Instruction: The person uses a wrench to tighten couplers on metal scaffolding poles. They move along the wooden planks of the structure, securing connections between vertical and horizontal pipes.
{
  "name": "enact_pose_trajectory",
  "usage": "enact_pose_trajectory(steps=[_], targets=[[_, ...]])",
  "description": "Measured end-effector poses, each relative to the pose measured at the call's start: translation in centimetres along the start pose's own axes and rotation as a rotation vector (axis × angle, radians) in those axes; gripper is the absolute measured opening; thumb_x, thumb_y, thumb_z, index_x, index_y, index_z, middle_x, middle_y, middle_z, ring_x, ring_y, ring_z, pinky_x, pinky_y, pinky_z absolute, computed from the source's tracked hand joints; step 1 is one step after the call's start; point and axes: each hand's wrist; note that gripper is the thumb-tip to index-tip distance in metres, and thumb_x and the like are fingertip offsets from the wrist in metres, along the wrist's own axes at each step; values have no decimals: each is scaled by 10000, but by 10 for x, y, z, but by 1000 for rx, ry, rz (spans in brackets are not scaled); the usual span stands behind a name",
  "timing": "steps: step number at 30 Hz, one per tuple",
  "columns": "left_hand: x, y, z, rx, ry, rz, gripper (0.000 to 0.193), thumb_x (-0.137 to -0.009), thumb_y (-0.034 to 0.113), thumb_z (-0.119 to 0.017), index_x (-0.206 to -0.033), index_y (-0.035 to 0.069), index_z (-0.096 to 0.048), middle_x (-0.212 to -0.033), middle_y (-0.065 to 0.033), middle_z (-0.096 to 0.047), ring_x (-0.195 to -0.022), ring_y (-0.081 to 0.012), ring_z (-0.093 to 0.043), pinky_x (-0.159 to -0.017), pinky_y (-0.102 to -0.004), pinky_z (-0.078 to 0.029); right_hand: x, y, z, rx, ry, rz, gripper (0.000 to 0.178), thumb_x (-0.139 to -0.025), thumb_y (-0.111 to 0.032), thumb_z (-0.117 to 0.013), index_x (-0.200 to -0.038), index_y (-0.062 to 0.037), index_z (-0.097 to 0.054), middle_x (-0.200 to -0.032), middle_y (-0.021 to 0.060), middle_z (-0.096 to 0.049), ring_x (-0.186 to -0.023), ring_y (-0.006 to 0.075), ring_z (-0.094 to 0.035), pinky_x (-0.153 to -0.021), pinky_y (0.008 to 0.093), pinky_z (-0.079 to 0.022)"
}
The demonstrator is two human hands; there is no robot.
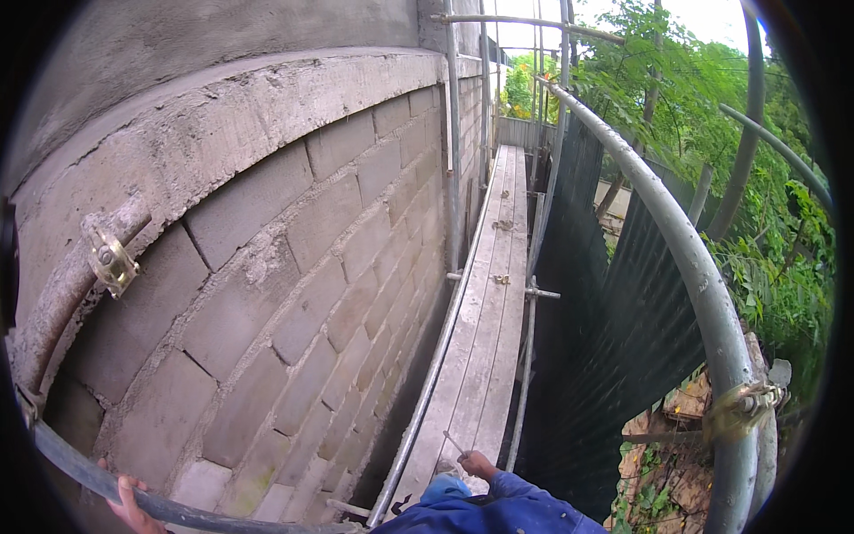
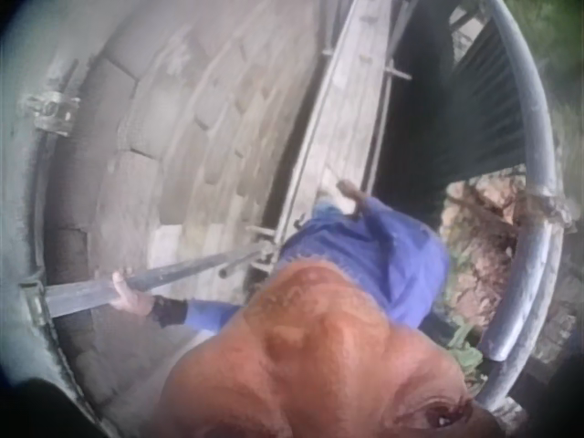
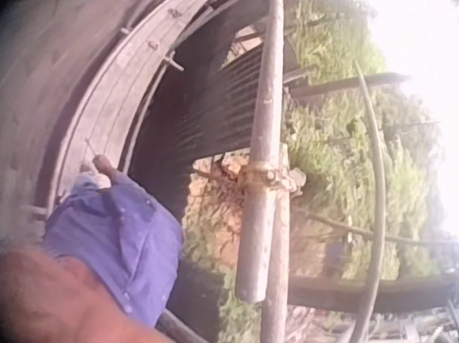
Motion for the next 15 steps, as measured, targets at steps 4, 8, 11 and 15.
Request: enact_pose_trajectory(steps=[4, 8, 11, 15], targets=[[7, 2, -6, 5, 91, -71, 619, -835, 163, -752, -1341, -84, -492, -1187, -197, -562, -947, -271, -589, -804, -392, -528, -14, 21, 23, 63, 5, 25, 303, -865, -254, -553, -920, 2, -707, -710, 150, -664, -637, 234, -655, -578, 388, -521], [7, -5, -6, 26, 151, -42, 578, -847, 174, -742, -1311, -80, -509, -1188, -199, -562, -981, -273, -577, -812, -404, -525, -25, 35, 56, 209, 71, -41, 370, -872, -304, -548, -943, 22, -707, -786, 218, -696, -691, 311, -703, -643, 435, -547], [1, -15, -3, 20, 153, -19, 519, -872, 196, -732, -1284, -58, -545, -1138, -184, -589, -993, -272, -571, -829, -420, -518, -43, 37, 71, 178, 119, -123, 366, -879, -299, -545, -952, 20, -708, -773, 213, -696, -681, 307, -704, -642, 431, -552], [13, -7, -24, -146, 331, -114, 489, -893, 228, -729, -1239, -78, -569, -1129, -181, -609, -971, -265, -569, -881, -426, -496, -65, 11, 95, 129, 100, -55, 352, -894, -289, -553, -963, 25, -698, -739, 184, -687, -657, 283, -693, -613, 409, -548]])
Point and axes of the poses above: each hand's wrist, its own x-axis away from the middle knuckle, its own z-axis out of the back of the hand, y = z × x
